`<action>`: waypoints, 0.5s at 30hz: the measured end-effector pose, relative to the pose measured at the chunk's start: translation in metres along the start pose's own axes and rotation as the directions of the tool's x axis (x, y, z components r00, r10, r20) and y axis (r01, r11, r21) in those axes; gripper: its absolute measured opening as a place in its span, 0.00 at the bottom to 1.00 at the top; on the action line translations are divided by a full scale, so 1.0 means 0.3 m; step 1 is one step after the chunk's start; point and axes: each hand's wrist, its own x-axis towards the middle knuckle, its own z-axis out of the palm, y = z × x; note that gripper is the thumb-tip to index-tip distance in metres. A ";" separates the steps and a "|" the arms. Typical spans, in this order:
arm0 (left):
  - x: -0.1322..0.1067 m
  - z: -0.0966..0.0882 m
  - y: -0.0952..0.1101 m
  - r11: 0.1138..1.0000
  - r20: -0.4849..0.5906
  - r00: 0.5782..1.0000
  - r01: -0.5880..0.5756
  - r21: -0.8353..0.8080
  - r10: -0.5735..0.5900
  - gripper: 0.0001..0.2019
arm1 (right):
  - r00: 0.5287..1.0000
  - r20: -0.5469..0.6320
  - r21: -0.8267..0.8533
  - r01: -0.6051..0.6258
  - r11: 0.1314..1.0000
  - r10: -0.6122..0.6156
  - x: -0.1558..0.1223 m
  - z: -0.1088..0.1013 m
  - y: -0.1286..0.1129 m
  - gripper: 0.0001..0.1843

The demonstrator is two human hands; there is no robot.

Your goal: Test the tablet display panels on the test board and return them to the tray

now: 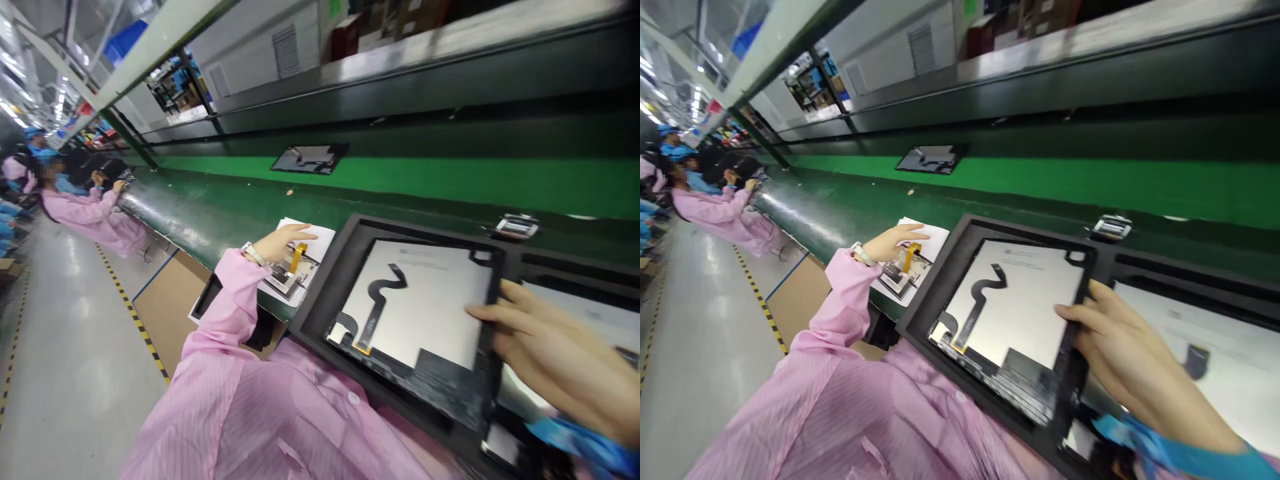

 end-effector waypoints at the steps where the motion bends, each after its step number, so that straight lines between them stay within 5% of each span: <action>1: 0.006 0.000 -0.024 1.000 0.028 1.000 0.014 -0.015 -0.013 0.31 | 0.975 0.087 0.300 -0.219 0.928 0.202 -0.004 0.000 -0.034 0.36; 4: 0.019 0.013 -0.059 0.997 0.039 0.999 -0.013 -0.071 0.015 0.20 | 0.909 0.265 0.662 -0.415 0.624 0.323 -0.011 -0.009 -0.114 0.27; 6: 0.028 0.018 -0.063 0.993 0.015 0.999 -0.045 -0.106 0.047 0.12 | 0.917 0.273 0.703 -0.396 0.590 0.291 -0.009 -0.012 -0.137 0.24; 11: 0.082 -0.004 -0.065 0.977 -0.046 0.994 -0.104 -0.187 0.097 0.20 | 0.932 0.229 0.684 -0.360 0.634 0.282 0.013 0.029 -0.102 0.28; 15: 0.162 -0.021 -0.076 0.927 -0.075 0.996 -0.079 -0.366 0.056 0.25 | 0.970 0.080 0.409 -0.244 0.880 0.231 0.039 0.068 -0.037 0.34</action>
